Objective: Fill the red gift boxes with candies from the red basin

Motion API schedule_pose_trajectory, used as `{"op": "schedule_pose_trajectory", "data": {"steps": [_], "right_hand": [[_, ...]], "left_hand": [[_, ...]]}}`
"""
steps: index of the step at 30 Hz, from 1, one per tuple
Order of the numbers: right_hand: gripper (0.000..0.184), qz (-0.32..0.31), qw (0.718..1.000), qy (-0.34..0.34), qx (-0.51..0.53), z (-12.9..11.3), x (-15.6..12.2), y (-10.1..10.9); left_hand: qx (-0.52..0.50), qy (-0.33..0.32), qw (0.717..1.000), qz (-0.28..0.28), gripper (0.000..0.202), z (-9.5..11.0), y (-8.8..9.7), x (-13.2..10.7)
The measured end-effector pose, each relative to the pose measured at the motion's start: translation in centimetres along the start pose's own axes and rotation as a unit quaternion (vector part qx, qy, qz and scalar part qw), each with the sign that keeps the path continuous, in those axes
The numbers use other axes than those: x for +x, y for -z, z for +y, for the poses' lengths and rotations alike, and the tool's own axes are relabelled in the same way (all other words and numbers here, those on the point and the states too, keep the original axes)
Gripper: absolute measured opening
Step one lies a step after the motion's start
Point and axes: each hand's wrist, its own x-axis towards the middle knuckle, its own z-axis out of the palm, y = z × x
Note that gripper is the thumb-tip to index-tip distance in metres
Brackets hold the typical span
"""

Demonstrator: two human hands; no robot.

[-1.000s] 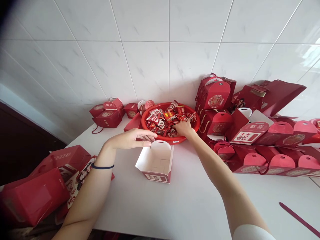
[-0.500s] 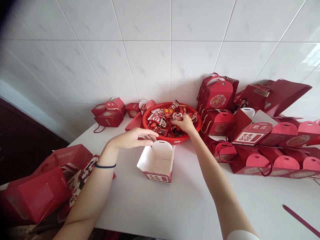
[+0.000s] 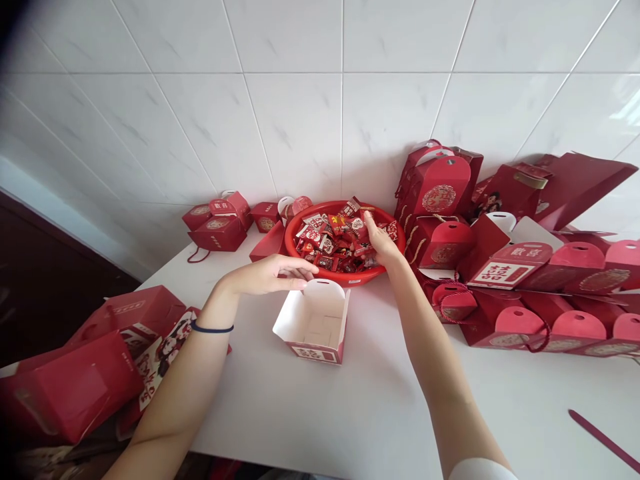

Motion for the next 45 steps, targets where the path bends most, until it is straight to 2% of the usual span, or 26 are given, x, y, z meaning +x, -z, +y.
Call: {"op": "schedule_pose_trajectory", "data": {"steps": [2, 5, 10, 14, 19, 21, 23, 24, 26, 28, 32, 36, 42, 45], "right_hand": [[0.049, 0.002, 0.999, -0.013, 0.032, 0.0, 0.1, 0.2], [0.028, 0.005, 0.999, 0.017, 0.051, 0.2, 0.0, 0.3], [0.032, 0.024, 0.993, 0.086, 0.081, 0.7, 0.0, 0.5], [0.036, 0.043, 0.989, 0.126, 0.071, 1.1, 0.3, 0.5], [0.038, 0.05, 0.981, 0.182, 0.037, 0.9, -0.1, 1.0], [0.041, 0.028, 0.981, 0.193, 0.019, 0.4, -0.6, 1.4], [0.043, -0.038, 0.977, 0.192, -0.09, -0.3, -1.1, 1.9], [0.042, -0.078, 0.965, 0.185, -0.17, -0.6, -1.4, 2.0], [0.036, -0.141, 0.922, 0.159, -0.322, -0.9, -1.6, 1.9], [0.028, -0.154, 0.895, 0.136, -0.396, -0.8, -1.8, 1.4], [0.021, -0.148, 0.876, 0.111, -0.445, -0.4, -2.0, 0.2], [0.026, -0.175, 0.868, 0.098, -0.453, -0.7, -2.3, 0.0], [0.028, -0.221, 0.881, 0.084, -0.41, -1.3, -2.5, 0.8], [0.035, -0.234, 0.902, 0.075, -0.354, -1.3, -2.7, 1.2]], "left_hand": [[0.005, 0.004, 1.0, 0.002, 0.044, 0.0, 0.0, 0.0], [0.008, 0.002, 1.0, 0.005, 0.042, -0.1, 0.0, 0.0], [-0.014, -0.018, 0.999, 0.028, 0.037, -0.3, -0.2, 0.3], [-0.032, -0.045, 0.994, 0.089, 0.032, -0.4, -0.7, 1.2], [-0.001, -0.077, 0.986, 0.151, 0.028, -0.5, -1.1, 2.7], [0.011, -0.082, 0.985, 0.149, 0.026, -0.5, -1.0, 3.5], [0.021, -0.083, 0.987, 0.136, 0.024, -0.4, -0.9, 4.6], [0.025, -0.082, 0.988, 0.128, 0.024, -0.4, -0.8, 5.2], [0.029, -0.074, 0.991, 0.109, 0.025, -0.5, -0.8, 6.5], [0.034, -0.061, 0.993, 0.095, 0.027, -0.6, -1.0, 7.8], [0.089, -0.043, 0.993, 0.069, 0.024, -1.0, -1.4, 9.3], [0.105, -0.044, 0.991, 0.064, 0.023, -1.2, -1.6, 9.2], [0.094, -0.033, 0.991, 0.09, 0.024, -1.1, -1.7, 8.9], [0.08, -0.038, 0.992, 0.093, 0.024, -1.1, -1.7, 8.7]]}}
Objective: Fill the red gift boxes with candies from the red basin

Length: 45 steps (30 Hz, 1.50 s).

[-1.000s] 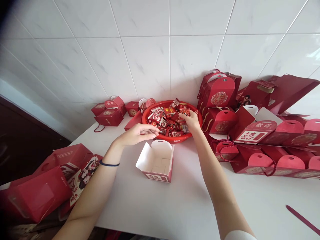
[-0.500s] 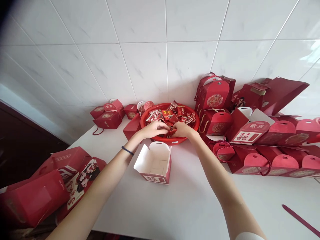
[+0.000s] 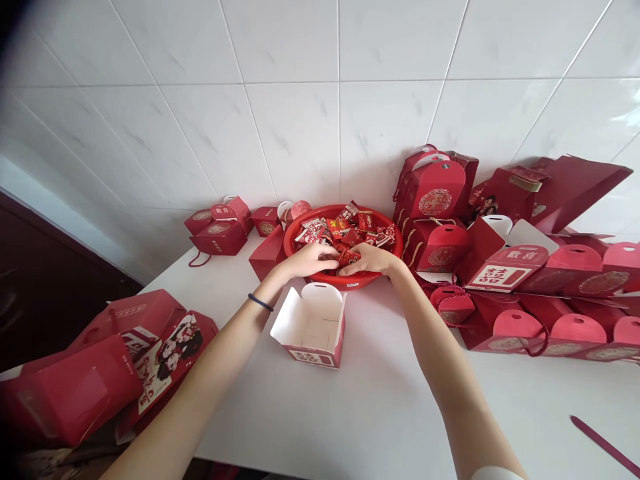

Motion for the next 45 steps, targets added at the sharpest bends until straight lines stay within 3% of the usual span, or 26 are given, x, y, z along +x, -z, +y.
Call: {"op": "schedule_pose_trajectory", "data": {"steps": [6, 13, 17, 20, 25, 29, 34, 39, 45], "right_hand": [[0.039, -0.059, 0.985, 0.062, 0.152, 0.0, -0.7, 0.1], [0.03, 0.097, 0.923, 0.033, 0.371, 0.2, -0.1, -0.5], [0.03, 0.112, 0.905, 0.04, 0.409, -0.1, 0.4, -1.4], [0.035, 0.108, 0.896, 0.046, 0.428, -0.5, 0.6, -2.1], [0.029, 0.196, 0.859, 0.074, 0.468, -0.3, 0.9, -2.6], [0.02, 0.256, 0.827, 0.082, 0.493, 0.1, 1.1, -2.4], [0.017, 0.258, 0.814, 0.075, 0.515, 0.1, 1.3, -2.3], [0.017, 0.272, 0.792, 0.072, 0.541, 0.2, 1.5, -2.3], [0.015, 0.273, 0.787, 0.063, 0.55, 0.3, 1.7, -2.3]], "left_hand": [[-0.076, -0.011, 0.997, -0.005, 0.031, -0.2, 0.1, -0.2], [-0.203, 0.036, 0.976, 0.074, 0.033, -0.5, -0.2, 0.5], [-0.26, 0.017, 0.962, 0.078, 0.045, -0.7, -0.4, 0.9], [-0.262, -0.013, 0.958, 0.116, 0.049, -0.9, -0.6, 1.1], [-0.168, 0.002, 0.959, 0.229, 0.039, -1.6, -0.2, 1.5], [-0.119, 0.019, 0.956, 0.266, 0.026, -2.0, 0.9, 1.2], [0.022, -0.013, 0.977, 0.213, 0.023, -1.8, 2.2, 0.5], [0.212, -0.015, 0.96, 0.181, 0.033, -2.3, 2.2, 1.8], [0.27, 0.017, 0.954, 0.126, 0.039, -2.7, 1.5, 4.2]]}}
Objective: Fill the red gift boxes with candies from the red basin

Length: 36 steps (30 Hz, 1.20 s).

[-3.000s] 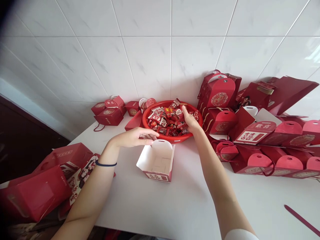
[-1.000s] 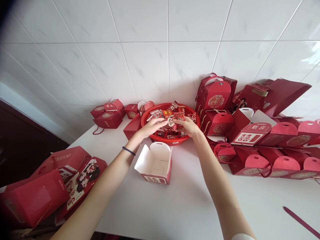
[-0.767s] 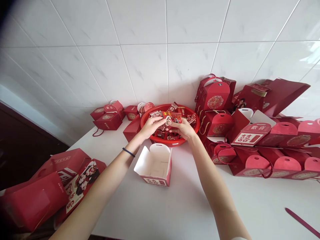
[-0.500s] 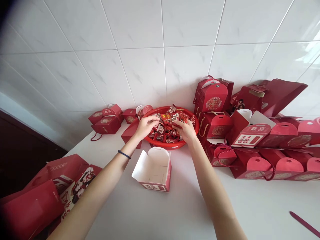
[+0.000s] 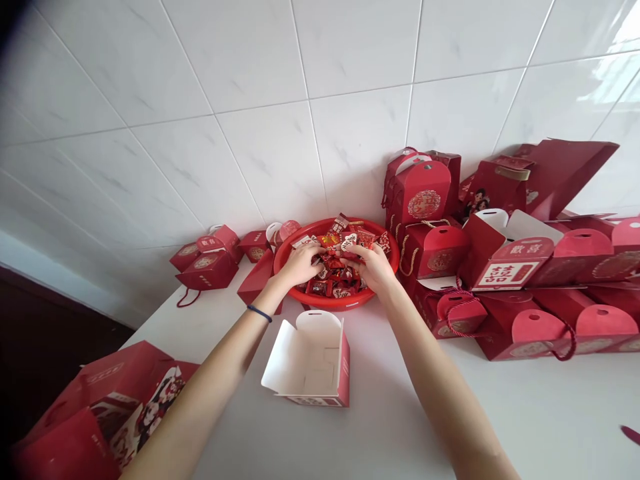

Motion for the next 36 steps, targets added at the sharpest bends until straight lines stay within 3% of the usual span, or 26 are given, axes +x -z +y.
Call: {"op": "schedule_pose_trajectory", "data": {"steps": [8, 13, 17, 20, 22, 29, 33, 36], "right_hand": [[0.016, 0.003, 1.0, -0.002, 0.017, -0.4, -0.4, -0.4], [0.021, 0.01, 1.0, -0.002, 0.029, -0.5, -0.5, -0.6], [0.022, 0.02, 0.999, 0.0, 0.04, -0.6, -0.7, -0.8], [0.024, 0.029, 0.998, 0.006, 0.049, -0.7, -0.7, -0.8], [0.026, 0.04, 0.997, 0.013, 0.057, -0.6, -0.5, -0.7], [0.031, 0.051, 0.995, 0.024, 0.08, -0.4, -0.3, -0.5], [0.033, -0.019, 0.996, 0.008, 0.089, -0.6, -0.6, -0.5], [0.029, -0.005, 0.994, 0.025, 0.107, -0.8, -0.7, -0.4]], "left_hand": [[0.057, 0.028, 0.998, -0.013, 0.023, 1.0, 0.3, 0.1], [0.068, 0.04, 0.997, -0.005, 0.031, 1.0, 0.3, 0.1], [0.056, 0.012, 0.998, -0.016, 0.019, 1.4, 0.2, 0.1], [0.037, -0.006, 0.999, -0.025, 0.023, 1.6, 0.1, 0.3], [0.018, -0.004, 1.0, -0.021, 0.009, 1.6, 0.2, 0.5], [-0.112, 0.008, 0.991, 0.066, 0.033, 2.4, 1.2, 0.6], [-0.323, -0.021, 0.941, 0.099, 0.035, 3.9, 1.3, 1.0], [-0.388, -0.039, 0.915, 0.105, 0.031, 4.5, 1.0, 1.6]]}}
